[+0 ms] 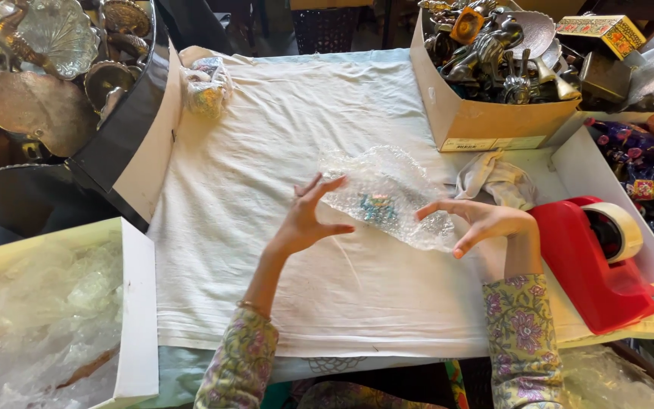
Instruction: The person wraps a small colorful figurine in bubble wrap on a white cloth-covered table. They use a red tape dispenser to apply tape and blue scissors to trim the excess bubble wrap. The wrapped item is then placed into a white box.
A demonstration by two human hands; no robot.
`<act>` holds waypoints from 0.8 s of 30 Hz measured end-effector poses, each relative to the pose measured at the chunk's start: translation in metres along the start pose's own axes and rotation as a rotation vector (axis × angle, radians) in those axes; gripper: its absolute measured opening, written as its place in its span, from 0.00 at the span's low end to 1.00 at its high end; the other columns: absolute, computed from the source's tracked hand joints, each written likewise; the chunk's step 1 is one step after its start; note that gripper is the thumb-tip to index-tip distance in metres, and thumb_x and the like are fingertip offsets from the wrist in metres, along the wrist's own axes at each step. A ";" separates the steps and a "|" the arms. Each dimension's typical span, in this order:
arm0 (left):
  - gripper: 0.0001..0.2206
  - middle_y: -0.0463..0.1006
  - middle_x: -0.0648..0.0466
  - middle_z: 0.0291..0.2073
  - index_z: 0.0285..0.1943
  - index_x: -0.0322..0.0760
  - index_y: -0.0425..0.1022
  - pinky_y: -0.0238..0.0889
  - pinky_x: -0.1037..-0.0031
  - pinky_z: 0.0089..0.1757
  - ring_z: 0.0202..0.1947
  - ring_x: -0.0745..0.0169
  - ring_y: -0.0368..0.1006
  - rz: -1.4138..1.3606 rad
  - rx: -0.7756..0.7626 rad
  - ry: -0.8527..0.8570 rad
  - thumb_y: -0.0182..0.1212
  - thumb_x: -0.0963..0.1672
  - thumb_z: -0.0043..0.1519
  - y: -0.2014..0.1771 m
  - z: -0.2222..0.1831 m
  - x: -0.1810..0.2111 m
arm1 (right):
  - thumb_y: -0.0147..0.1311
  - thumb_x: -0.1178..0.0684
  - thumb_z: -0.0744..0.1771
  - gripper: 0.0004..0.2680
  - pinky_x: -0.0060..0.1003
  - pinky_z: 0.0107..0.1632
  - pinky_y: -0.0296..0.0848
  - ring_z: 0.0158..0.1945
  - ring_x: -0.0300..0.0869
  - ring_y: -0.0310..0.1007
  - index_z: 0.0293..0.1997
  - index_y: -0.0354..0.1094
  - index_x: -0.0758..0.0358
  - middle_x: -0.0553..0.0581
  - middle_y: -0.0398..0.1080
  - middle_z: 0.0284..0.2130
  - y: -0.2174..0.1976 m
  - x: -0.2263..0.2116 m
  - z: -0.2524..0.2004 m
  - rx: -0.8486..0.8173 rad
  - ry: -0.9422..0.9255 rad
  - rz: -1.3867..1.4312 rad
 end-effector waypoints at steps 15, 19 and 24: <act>0.10 0.85 0.49 0.40 0.43 0.33 0.75 0.76 0.78 0.42 0.41 0.66 0.83 -0.741 0.379 -0.046 0.66 0.45 0.65 0.020 0.066 -0.068 | 0.61 0.30 0.63 0.34 0.43 0.70 0.47 0.70 0.47 0.55 0.68 0.61 0.68 0.61 0.64 0.65 -0.007 0.039 -0.003 0.067 -0.162 0.117; 0.13 0.84 0.45 0.41 0.45 0.35 0.66 0.75 0.76 0.35 0.37 0.62 0.83 -0.764 0.440 -0.163 0.59 0.48 0.68 0.020 0.070 -0.068 | 0.59 0.42 0.65 0.19 0.32 0.57 0.69 0.52 0.37 0.71 0.58 0.74 0.62 0.54 0.77 0.50 -0.001 0.042 0.018 0.293 0.256 0.082; 0.15 0.84 0.43 0.39 0.48 0.36 0.62 0.75 0.73 0.31 0.33 0.58 0.83 -0.841 0.502 -0.193 0.58 0.50 0.67 0.026 0.082 -0.085 | 0.57 0.46 0.68 0.13 0.29 0.50 0.72 0.44 0.32 0.75 0.44 0.80 0.68 0.49 0.81 0.38 -0.009 0.089 0.041 0.593 0.216 0.162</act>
Point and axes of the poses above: each hand's wrist, its own z-axis towards the middle knuckle, its own y-axis out of the palm, x = y × z, the point moved 2 cm from there along z, towards the middle knuckle
